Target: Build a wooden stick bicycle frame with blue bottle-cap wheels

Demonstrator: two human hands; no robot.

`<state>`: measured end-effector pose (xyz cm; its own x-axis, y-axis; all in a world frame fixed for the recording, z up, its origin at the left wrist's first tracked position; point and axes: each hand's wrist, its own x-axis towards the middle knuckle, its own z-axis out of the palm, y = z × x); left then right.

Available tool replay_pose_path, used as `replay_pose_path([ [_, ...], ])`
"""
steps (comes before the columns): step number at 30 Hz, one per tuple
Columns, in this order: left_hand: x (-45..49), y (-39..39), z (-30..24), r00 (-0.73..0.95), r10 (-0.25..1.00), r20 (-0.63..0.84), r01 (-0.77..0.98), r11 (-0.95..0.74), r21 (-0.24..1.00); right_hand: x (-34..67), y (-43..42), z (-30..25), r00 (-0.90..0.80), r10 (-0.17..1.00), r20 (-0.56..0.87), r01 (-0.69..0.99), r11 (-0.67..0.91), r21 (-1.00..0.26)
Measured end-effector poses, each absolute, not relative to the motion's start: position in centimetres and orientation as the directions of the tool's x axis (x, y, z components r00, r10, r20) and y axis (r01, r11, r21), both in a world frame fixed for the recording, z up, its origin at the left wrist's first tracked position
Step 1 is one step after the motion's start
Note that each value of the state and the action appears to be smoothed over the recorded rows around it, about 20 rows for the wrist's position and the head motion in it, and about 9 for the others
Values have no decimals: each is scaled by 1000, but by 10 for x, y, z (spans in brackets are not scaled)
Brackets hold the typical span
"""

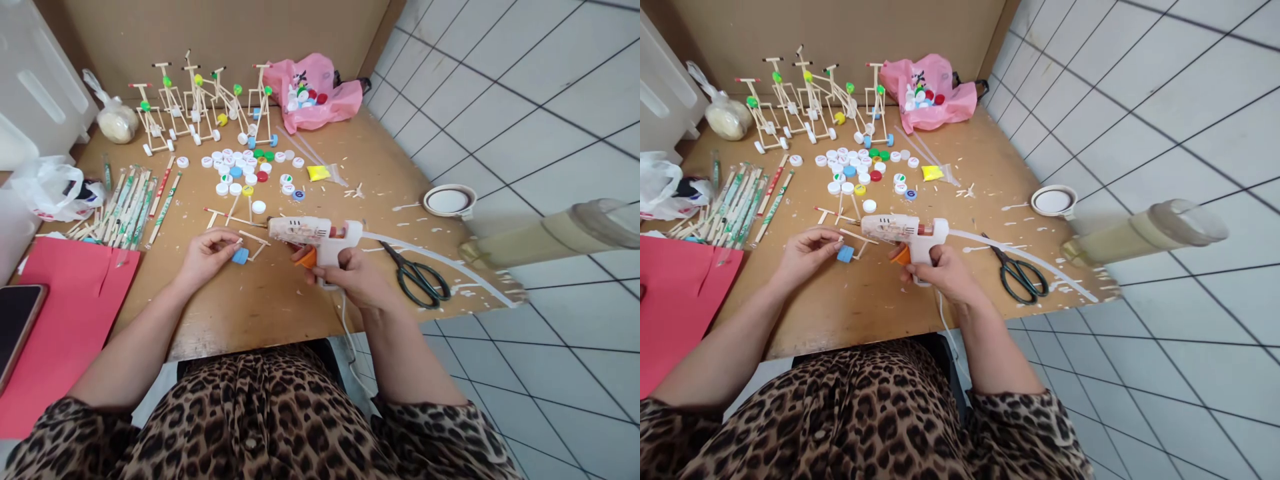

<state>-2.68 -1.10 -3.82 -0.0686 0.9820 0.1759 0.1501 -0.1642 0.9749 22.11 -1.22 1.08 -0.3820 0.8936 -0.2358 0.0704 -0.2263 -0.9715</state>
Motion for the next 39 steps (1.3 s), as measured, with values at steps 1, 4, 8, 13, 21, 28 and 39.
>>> replay_pose_path([
  [1, -27, -11, -38, -64, 984, 165, 138, -155, 978, 220, -12, 11, -355, 903, -241, 57, -236, -970],
  [4, -26, -11, -38, -64, 991, 114, 99, -108, 989, 215, -12, 11, -323, 908, -267, 46, -267, -963],
  [8, -26, -11, -39, -74, 997, 39, 53, -35, 998, 212, -13, 10, -326, 903, -280, 73, -271, -960],
  [13, -26, -12, -39, -73, 997, -17, 25, 18, 1000, 209, -12, 6, -303, 916, -262, 74, -251, -965],
  [21, -26, -12, -38, -68, 998, -13, 42, 16, 999, 197, -10, 3, -296, 913, -281, 86, -268, -960],
  [28, -26, -12, -39, -48, 999, -6, 59, 9, 998, 171, -7, 8, -275, 923, -269, 18, -274, -961],
  [39, -27, -12, -37, -50, 999, -18, 29, 19, 999, 156, 3, 8, -265, 937, -225, 25, -227, -974],
])
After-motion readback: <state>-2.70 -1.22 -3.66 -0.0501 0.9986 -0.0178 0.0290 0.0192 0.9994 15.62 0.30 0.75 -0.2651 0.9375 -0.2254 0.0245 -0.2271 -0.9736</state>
